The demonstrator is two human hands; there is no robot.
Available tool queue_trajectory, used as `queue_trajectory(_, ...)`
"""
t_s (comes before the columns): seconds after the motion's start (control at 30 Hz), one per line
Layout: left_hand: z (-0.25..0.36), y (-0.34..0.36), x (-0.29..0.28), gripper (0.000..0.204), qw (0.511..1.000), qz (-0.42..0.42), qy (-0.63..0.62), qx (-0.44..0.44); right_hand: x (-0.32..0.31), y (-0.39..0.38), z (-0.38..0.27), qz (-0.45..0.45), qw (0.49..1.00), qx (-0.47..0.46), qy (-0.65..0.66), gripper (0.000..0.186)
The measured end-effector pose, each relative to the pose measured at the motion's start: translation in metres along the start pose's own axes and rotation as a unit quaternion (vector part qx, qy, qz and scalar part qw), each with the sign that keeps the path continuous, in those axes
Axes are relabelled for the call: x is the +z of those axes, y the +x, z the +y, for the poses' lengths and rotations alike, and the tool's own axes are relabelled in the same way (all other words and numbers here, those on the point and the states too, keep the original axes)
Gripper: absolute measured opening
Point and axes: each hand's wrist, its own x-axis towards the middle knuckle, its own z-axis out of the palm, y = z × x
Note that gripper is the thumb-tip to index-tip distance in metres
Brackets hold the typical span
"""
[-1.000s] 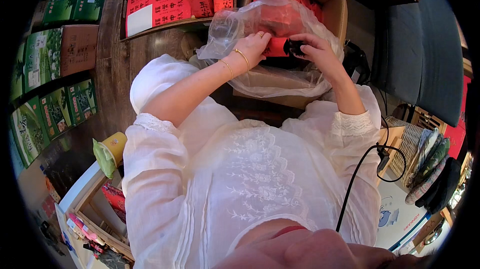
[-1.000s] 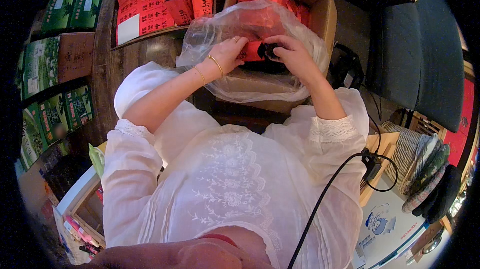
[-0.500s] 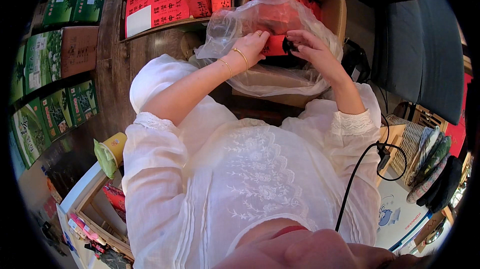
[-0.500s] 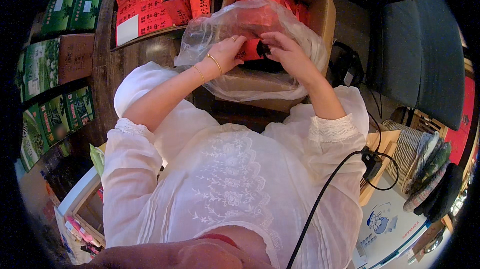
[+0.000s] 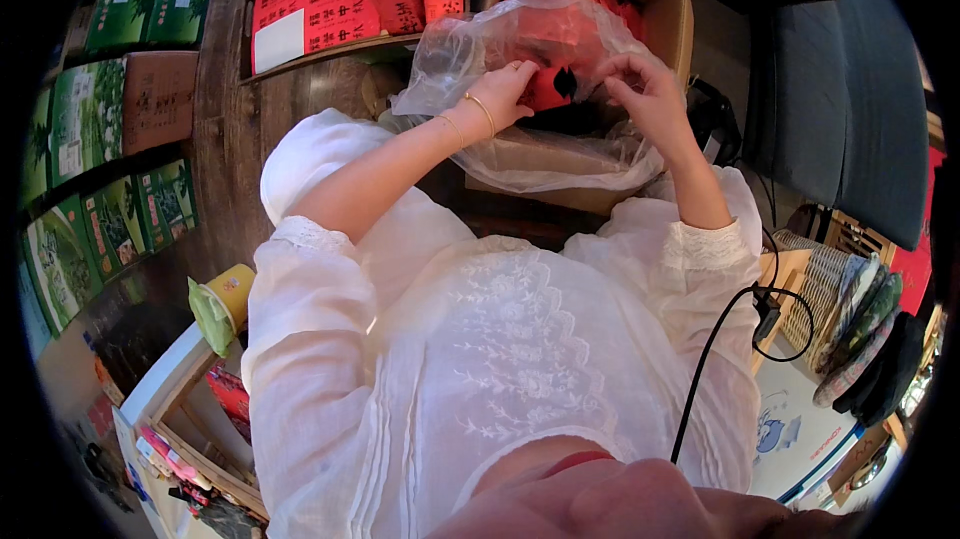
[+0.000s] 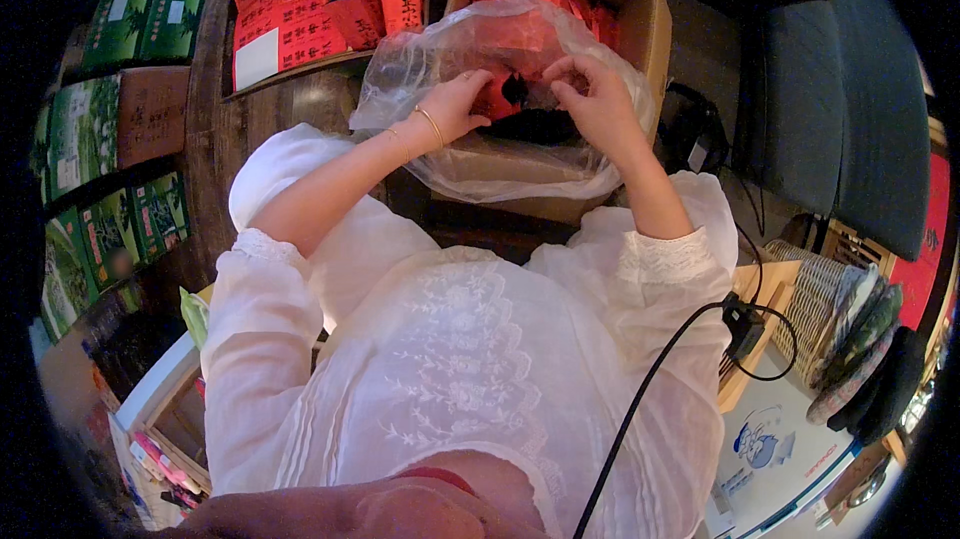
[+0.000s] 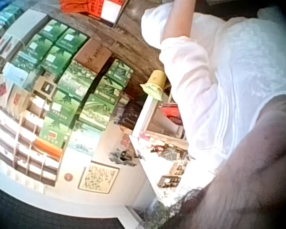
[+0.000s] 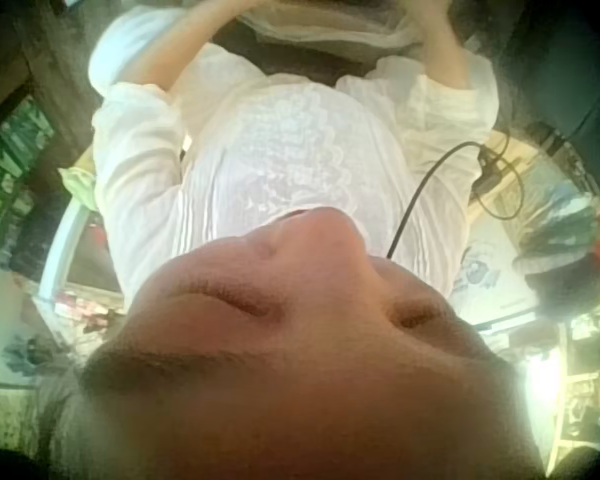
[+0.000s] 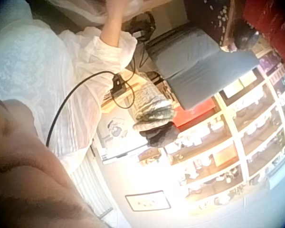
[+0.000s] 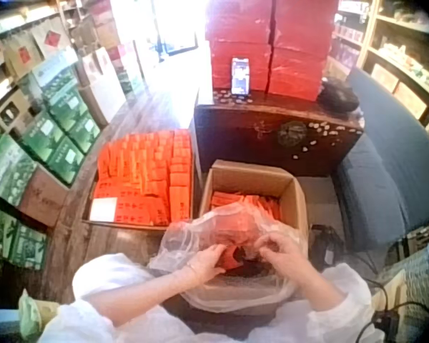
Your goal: The person repeatedly picks up small red packets from a cardboard box, places them into a clear plastic bag, and then removes them to place them back into the box. This repetitive cycle of inserting and removing the packets continues throughout the clip.
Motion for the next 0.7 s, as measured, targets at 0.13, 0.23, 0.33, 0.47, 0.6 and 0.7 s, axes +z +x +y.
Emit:
queue_trajectory(0.13,0.017,0.000,-0.006,0.056,0.998,0.040,-0.041,0.036,0.004,-0.001,-0.005,0.047,0.989,-0.073,-0.117,0.011)
queue_trajectory(0.23,0.012,0.000,-0.002,0.055,0.993,0.076,-0.063,0.065,0.006,0.000,-0.004,0.054,0.991,-0.078,-0.093,0.011)
queue_trajectory(0.33,0.004,-0.003,0.003,0.053,0.995,0.065,-0.068,0.031,0.006,-0.001,0.000,0.062,0.989,-0.095,-0.092,0.012)
queue_trajectory(0.47,0.016,-0.003,-0.001,0.053,0.987,0.103,-0.095,0.074,0.010,-0.005,-0.015,-0.015,0.990,-0.128,-0.057,0.016)
queue_trajectory(0.6,0.019,-0.001,-0.006,0.053,0.987,0.100,-0.115,0.049,0.016,-0.011,-0.030,-0.059,0.980,-0.171,-0.077,0.018)
queue_trajectory(0.7,0.018,-0.002,-0.006,0.052,0.989,0.093,-0.108,0.038,0.021,-0.013,-0.031,-0.066,0.978,-0.167,-0.110,0.017)
